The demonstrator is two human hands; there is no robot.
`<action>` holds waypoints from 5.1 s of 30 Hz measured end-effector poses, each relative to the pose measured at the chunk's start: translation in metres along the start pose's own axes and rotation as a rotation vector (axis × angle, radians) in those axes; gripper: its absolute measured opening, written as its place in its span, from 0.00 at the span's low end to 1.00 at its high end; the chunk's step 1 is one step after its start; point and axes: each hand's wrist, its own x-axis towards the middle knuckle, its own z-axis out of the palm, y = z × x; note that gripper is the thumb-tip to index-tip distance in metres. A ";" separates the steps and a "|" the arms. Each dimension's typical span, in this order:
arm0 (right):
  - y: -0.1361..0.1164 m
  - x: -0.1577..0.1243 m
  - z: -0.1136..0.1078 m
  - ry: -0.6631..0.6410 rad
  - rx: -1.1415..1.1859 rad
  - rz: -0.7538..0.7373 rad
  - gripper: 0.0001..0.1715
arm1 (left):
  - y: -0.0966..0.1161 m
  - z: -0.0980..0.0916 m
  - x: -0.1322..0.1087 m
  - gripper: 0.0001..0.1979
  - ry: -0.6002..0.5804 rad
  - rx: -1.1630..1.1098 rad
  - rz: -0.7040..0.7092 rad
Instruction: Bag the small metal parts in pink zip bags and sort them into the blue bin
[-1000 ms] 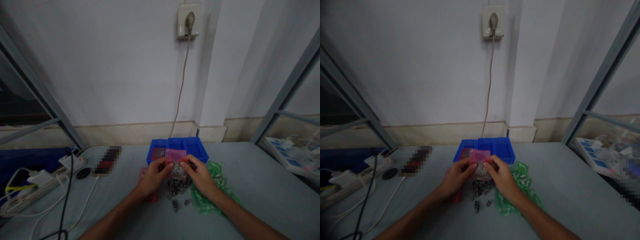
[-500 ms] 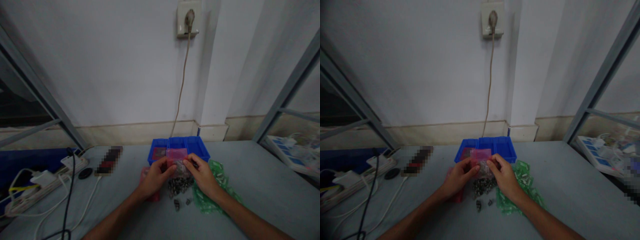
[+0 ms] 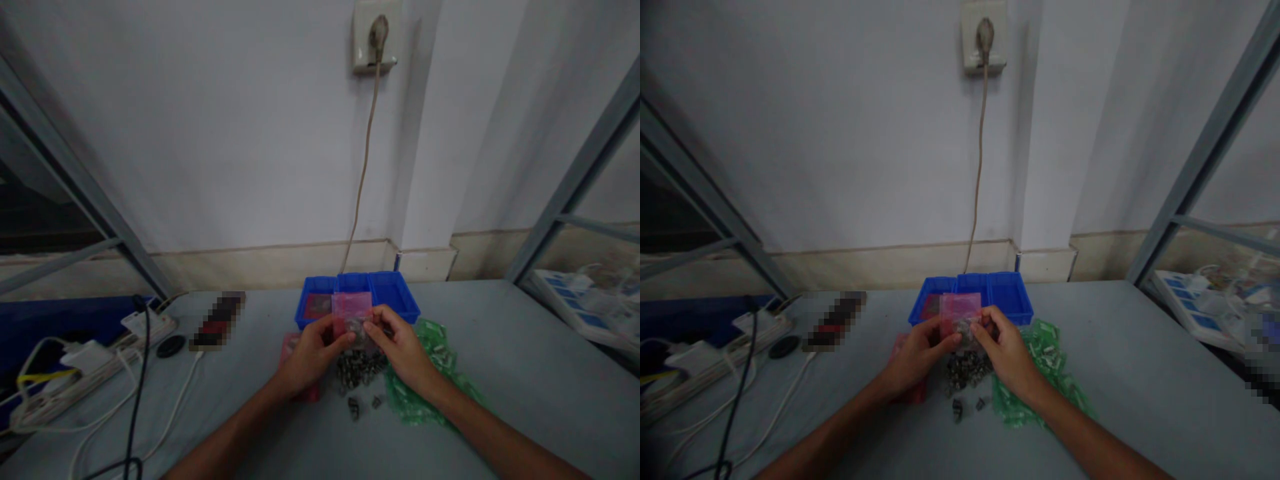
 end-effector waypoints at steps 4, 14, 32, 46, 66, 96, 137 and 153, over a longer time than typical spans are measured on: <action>0.002 0.000 0.000 -0.009 0.023 0.008 0.15 | 0.001 0.000 0.001 0.18 -0.004 0.001 0.004; 0.003 -0.001 0.002 0.026 0.081 0.021 0.17 | 0.012 0.003 -0.008 0.16 0.087 0.294 0.070; 0.015 0.007 -0.004 0.273 0.047 -0.035 0.15 | -0.021 -0.015 0.003 0.14 0.281 1.003 0.265; 0.015 0.006 -0.003 0.254 0.042 -0.029 0.18 | -0.025 -0.023 0.010 0.18 0.220 0.876 0.270; 0.019 0.005 -0.003 0.206 0.006 -0.024 0.17 | -0.027 -0.025 0.013 0.19 0.193 0.913 0.338; 0.004 -0.002 0.003 0.063 0.225 0.066 0.30 | 0.003 -0.018 -0.005 0.22 0.144 0.871 0.614; -0.001 0.001 -0.004 0.102 -0.039 -0.114 0.12 | 0.024 -0.004 -0.005 0.24 0.115 0.239 0.195; 0.010 0.003 -0.002 0.142 0.227 0.060 0.24 | 0.013 -0.001 -0.005 0.20 0.103 0.269 0.267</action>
